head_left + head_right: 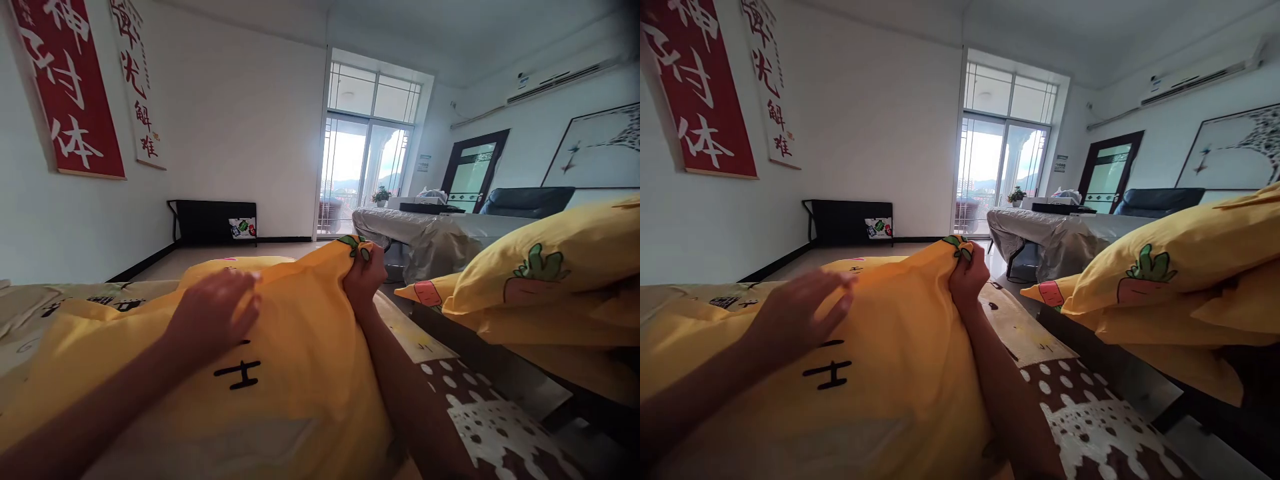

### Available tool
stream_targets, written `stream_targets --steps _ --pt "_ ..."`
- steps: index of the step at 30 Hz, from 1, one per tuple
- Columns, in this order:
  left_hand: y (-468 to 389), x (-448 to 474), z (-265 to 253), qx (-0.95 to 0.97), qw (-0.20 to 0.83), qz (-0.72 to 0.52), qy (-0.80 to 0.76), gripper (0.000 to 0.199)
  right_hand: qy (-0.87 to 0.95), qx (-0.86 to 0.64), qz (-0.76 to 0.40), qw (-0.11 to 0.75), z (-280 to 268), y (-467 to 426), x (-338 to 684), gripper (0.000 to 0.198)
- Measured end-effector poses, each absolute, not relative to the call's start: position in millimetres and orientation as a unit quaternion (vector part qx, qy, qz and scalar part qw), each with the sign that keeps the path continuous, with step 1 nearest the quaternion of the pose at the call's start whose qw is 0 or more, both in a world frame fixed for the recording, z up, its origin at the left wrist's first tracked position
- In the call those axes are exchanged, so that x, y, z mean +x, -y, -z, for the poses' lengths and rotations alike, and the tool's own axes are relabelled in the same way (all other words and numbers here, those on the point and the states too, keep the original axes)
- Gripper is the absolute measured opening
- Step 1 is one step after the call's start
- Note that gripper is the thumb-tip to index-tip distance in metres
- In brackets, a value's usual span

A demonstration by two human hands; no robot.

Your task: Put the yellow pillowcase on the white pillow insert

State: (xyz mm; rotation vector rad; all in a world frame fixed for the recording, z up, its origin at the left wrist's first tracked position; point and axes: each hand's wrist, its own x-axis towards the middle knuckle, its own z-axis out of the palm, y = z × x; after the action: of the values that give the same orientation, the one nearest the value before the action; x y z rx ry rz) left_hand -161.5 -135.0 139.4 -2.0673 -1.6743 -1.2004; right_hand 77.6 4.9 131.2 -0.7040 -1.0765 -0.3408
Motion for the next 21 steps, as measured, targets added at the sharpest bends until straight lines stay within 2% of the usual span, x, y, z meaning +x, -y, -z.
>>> stream_targets --steps 2,4,6,8,10,12,16,19,21 --pt "121 -182 -147 -0.760 0.061 0.317 0.564 0.052 0.491 -0.328 0.196 0.783 -140 6 81 0.022" --pt "114 -194 -143 -0.763 -0.045 0.260 0.590 0.054 0.501 -0.339 0.213 0.767 -146 12 88 0.022" --pt "118 -195 -136 -0.742 -0.129 0.250 0.609 0.052 0.528 -0.353 0.195 0.747 -149 13 96 0.022" --pt "130 -188 -137 -0.718 -0.131 0.274 0.627 0.048 0.549 -0.362 0.144 0.739 -151 10 103 0.022" --pt "144 -181 -152 -0.712 -0.072 0.293 0.634 0.048 0.550 -0.360 0.077 0.750 -155 8 107 0.024" --pt "156 -178 -177 -0.713 0.035 0.306 0.630 0.049 0.547 -0.345 -0.004 0.762 -162 8 109 0.029" --pt "169 -184 -217 -0.691 0.258 0.289 0.610 0.053 0.628 -0.298 -0.154 0.703 -180 18 105 0.040" --pt "172 -193 -216 -0.661 0.359 0.243 0.613 0.056 0.618 -0.272 -0.087 0.732 -188 26 96 0.039" --pt "171 -199 -201 -0.651 0.327 0.234 0.644 0.053 0.581 -0.259 -0.011 0.771 -188 27 88 0.035"
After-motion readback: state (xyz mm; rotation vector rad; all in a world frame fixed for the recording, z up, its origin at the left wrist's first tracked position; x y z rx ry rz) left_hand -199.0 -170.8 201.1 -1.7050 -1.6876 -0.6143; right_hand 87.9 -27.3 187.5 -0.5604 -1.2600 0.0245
